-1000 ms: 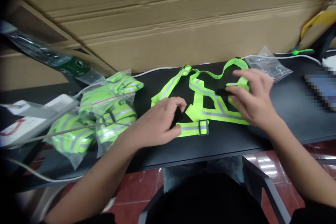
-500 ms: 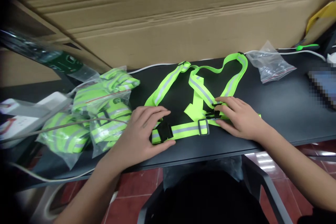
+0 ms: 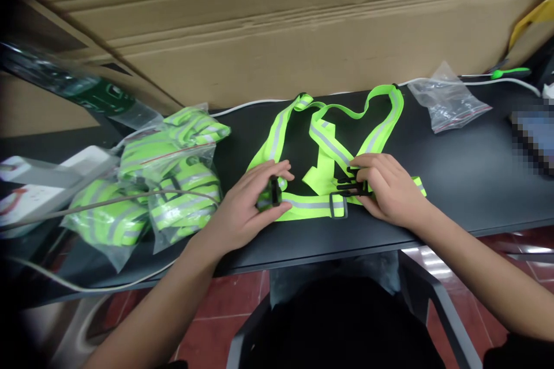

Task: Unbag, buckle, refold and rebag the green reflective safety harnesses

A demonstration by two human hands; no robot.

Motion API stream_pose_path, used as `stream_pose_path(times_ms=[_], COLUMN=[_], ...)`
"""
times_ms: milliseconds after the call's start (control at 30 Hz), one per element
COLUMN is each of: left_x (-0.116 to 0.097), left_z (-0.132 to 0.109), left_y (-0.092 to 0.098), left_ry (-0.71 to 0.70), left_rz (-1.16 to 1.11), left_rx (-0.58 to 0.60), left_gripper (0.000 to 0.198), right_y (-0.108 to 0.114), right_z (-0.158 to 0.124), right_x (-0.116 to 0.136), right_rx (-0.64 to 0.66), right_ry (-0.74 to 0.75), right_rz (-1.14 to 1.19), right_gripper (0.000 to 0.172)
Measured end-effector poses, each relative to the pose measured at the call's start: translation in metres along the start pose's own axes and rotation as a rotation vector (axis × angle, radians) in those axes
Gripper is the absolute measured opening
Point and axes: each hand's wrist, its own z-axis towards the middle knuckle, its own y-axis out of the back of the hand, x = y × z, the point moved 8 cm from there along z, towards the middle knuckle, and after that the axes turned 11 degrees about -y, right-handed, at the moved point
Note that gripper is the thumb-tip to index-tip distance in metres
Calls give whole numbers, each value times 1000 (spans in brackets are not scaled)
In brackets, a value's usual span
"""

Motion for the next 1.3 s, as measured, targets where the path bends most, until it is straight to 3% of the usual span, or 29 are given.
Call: stream_pose_path(times_ms=[167, 300, 400, 567, 633, 733, 867, 1033, 1200, 1300], left_x=[-13, -17, -17, -17, -18, -20, -23, -15, -1, -1], left_z=[1, -23, -45, -75, -80, -82, -69, -56, -62, -61], left_y=[29, 37, 31, 17, 10, 8, 10, 10, 14, 22], left_ry=[-68, 12, 101, 194, 207, 216, 191, 223, 297, 264], left_rz=[232, 199, 250, 242, 236, 238, 212, 51, -285, -295], left_rx=[-250, -304, -252, -163, -142, -194, -218, -222, -449, -556], left_gripper=[33, 12, 18, 54, 53, 46, 47, 39, 42, 43], right_y=[5, 9, 13, 13, 13, 13, 13, -23, -38, -39], right_z=[-1, -4, -5, -5, -4, -2, -4, -16, -20, -18], right_x=[-4, -15, -20, -24, -23, -14, 17, 48, 45, 44], right_rx=[-25, -26, -35, -44, -33, -16, -34, 212, 285, 308], right_ry=[-12, -77, -123, -154, -165, -133, -31, 12, -101, -124], right_rz=[-29, -50, -20, -15, -38, -117, -117, -24, 56, 96], right_gripper=[19, 20, 19, 20, 19, 22, 33, 31, 21, 22])
